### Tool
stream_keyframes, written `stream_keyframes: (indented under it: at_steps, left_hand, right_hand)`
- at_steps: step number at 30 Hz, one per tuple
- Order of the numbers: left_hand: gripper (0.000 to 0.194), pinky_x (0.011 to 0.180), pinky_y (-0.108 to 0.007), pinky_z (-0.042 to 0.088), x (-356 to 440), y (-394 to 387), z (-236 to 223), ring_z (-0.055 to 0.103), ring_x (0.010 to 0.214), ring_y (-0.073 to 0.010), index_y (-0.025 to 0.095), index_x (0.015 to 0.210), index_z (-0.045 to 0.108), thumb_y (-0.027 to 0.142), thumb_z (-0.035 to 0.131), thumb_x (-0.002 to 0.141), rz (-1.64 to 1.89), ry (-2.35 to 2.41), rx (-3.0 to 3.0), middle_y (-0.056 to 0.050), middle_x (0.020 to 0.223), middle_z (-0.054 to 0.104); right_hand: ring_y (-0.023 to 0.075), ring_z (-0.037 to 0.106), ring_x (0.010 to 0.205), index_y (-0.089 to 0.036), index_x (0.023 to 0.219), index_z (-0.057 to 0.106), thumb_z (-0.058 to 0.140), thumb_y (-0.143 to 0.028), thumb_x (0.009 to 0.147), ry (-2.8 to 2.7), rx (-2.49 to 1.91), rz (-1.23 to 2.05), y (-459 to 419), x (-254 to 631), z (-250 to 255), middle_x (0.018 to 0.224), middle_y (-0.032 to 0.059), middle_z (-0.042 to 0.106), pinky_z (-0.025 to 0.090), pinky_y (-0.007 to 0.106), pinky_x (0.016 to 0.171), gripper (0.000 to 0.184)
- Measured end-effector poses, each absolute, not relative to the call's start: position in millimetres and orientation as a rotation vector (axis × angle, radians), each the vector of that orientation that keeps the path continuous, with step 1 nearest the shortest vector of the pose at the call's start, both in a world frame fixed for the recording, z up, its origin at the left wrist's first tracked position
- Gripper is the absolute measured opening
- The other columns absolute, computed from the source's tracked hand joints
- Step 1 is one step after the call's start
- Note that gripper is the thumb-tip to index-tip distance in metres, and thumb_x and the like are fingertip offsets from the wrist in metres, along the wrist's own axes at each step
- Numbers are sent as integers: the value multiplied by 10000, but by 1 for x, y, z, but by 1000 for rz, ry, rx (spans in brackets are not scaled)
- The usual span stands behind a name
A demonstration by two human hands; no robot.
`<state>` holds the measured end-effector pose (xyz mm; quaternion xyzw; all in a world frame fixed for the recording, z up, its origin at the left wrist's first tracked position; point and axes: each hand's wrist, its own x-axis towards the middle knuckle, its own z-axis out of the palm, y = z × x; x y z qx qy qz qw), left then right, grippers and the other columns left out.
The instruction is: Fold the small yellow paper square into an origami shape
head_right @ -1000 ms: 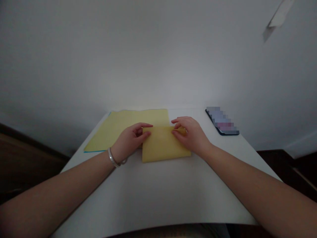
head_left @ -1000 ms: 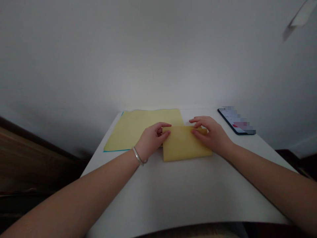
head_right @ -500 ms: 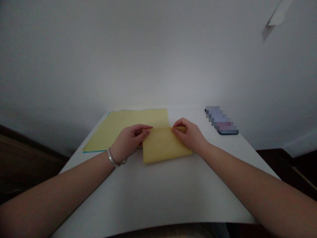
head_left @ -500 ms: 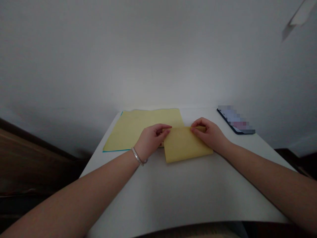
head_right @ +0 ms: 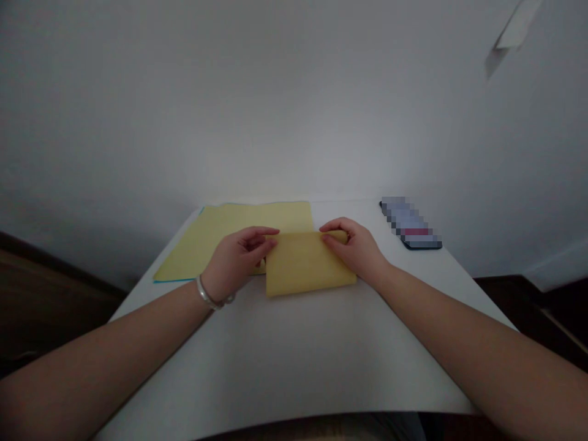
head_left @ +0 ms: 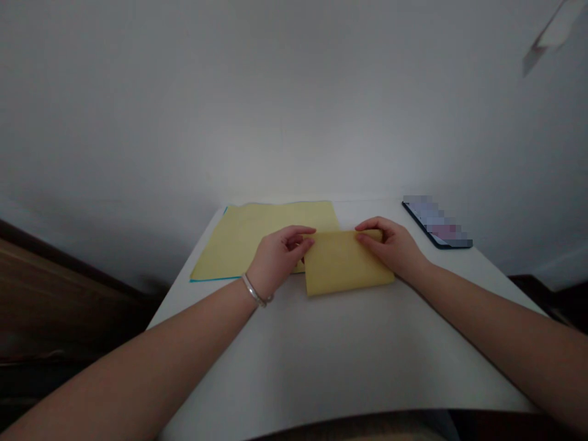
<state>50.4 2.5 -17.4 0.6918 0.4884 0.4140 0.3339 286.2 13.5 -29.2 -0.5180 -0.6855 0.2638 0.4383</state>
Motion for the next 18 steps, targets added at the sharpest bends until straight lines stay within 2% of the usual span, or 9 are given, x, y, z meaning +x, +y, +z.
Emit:
stream_keyframes:
  at_steps: [6,11,18]
  left_hand:
    - [280,499,-193,415,48,4,-19,562,641,-121,169,999,662,325,554,792,1142,1266,1823,-40,792,660]
    - [275,456,-189,393,45,7,-23,514,557,-110,182,1005,658,332,538,808,1164,1288,1845,-10,673,596]
    - [233,435,-176,379,45,8,-24,478,524,-100,188,958,659,317,537,807,1197,1302,1806,6,630,547]
  right_hand:
    - [163,575,643,-233,882,649,605,-389,743,-1707,-1280,715,17,288,-34,800,32,650,443,287,512,214]
    - [151,542,558,-250,949,648,584,-431,756,-1729,-1319,758,17,290,-36,695,13,627,419,280,464,273]
    - [121,474,546,-234,966,647,600,-399,746,-1723,-1316,781,19,291,-35,701,-3,589,386,262,477,279]
